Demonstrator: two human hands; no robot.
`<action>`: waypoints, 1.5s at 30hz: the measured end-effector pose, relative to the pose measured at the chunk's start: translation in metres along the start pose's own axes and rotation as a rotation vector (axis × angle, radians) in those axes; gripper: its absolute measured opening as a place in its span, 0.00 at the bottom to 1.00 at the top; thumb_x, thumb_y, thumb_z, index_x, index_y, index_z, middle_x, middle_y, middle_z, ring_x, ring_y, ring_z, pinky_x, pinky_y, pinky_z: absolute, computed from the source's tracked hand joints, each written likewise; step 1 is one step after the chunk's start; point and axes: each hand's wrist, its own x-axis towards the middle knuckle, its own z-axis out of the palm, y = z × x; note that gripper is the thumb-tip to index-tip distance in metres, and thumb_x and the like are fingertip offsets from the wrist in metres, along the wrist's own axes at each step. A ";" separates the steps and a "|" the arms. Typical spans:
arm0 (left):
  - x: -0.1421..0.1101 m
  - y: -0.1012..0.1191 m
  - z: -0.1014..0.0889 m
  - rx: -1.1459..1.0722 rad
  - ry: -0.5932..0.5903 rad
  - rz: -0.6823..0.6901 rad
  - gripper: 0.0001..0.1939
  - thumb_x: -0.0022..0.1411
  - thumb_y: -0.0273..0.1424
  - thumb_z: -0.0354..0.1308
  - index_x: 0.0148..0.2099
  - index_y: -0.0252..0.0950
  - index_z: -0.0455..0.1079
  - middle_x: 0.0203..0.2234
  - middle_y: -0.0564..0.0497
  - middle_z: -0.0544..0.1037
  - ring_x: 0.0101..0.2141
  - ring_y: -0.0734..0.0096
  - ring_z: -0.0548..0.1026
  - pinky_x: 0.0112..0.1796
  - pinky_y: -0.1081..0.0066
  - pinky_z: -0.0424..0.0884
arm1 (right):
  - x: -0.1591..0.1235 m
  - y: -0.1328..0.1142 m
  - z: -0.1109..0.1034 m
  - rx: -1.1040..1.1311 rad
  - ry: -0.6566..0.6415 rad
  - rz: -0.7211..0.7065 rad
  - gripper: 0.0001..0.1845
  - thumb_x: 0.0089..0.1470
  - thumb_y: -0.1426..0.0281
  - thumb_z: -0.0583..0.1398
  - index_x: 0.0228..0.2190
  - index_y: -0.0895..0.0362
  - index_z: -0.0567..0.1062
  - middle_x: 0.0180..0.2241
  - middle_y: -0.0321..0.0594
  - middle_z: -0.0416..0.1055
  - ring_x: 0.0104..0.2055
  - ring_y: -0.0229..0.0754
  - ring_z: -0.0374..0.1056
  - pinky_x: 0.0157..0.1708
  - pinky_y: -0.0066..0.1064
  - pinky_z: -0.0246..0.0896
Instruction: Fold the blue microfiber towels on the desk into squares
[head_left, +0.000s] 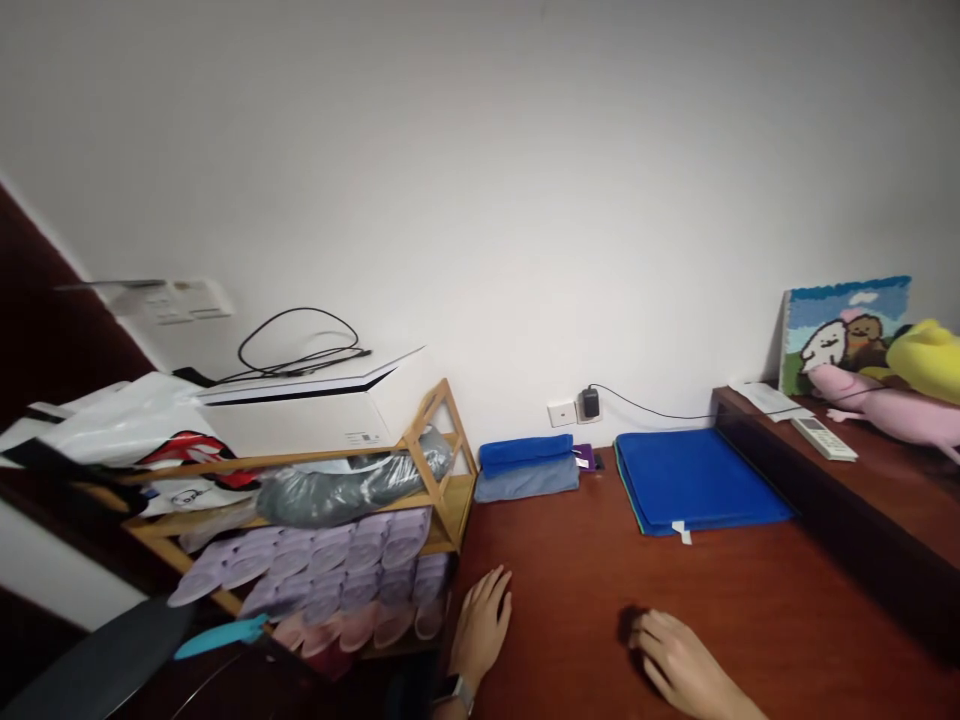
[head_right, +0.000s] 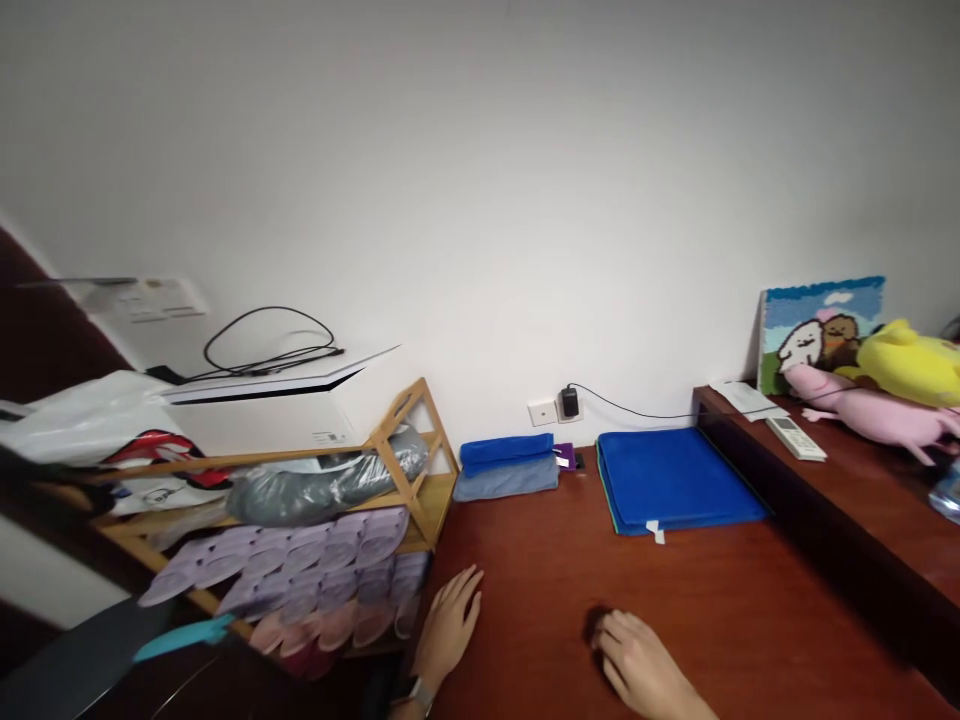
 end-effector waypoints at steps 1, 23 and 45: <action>0.001 0.003 0.000 -0.004 -0.001 -0.005 0.22 0.71 0.33 0.49 0.61 0.46 0.75 0.60 0.51 0.78 0.60 0.61 0.75 0.61 0.55 0.71 | 0.021 -0.006 0.001 -0.028 -0.026 -0.022 0.20 0.61 0.71 0.52 0.45 0.40 0.80 0.43 0.41 0.80 0.48 0.51 0.76 0.53 0.48 0.72; -0.009 -0.032 0.039 0.000 -0.107 -0.052 0.26 0.67 0.31 0.53 0.65 0.53 0.71 0.64 0.53 0.73 0.62 0.55 0.73 0.59 0.52 0.73 | 0.404 -0.015 0.072 -0.156 -0.114 0.077 0.26 0.61 0.76 0.53 0.58 0.61 0.75 0.62 0.57 0.69 0.65 0.52 0.64 0.67 0.48 0.51; 0.022 0.063 -0.003 -0.436 0.160 -0.216 0.49 0.60 0.45 0.65 0.76 0.40 0.47 0.73 0.39 0.57 0.71 0.49 0.57 0.67 0.49 0.60 | 0.191 -0.231 -0.290 0.414 0.859 -0.381 0.20 0.67 0.61 0.59 0.58 0.51 0.77 0.59 0.47 0.73 0.54 0.45 0.73 0.48 0.37 0.77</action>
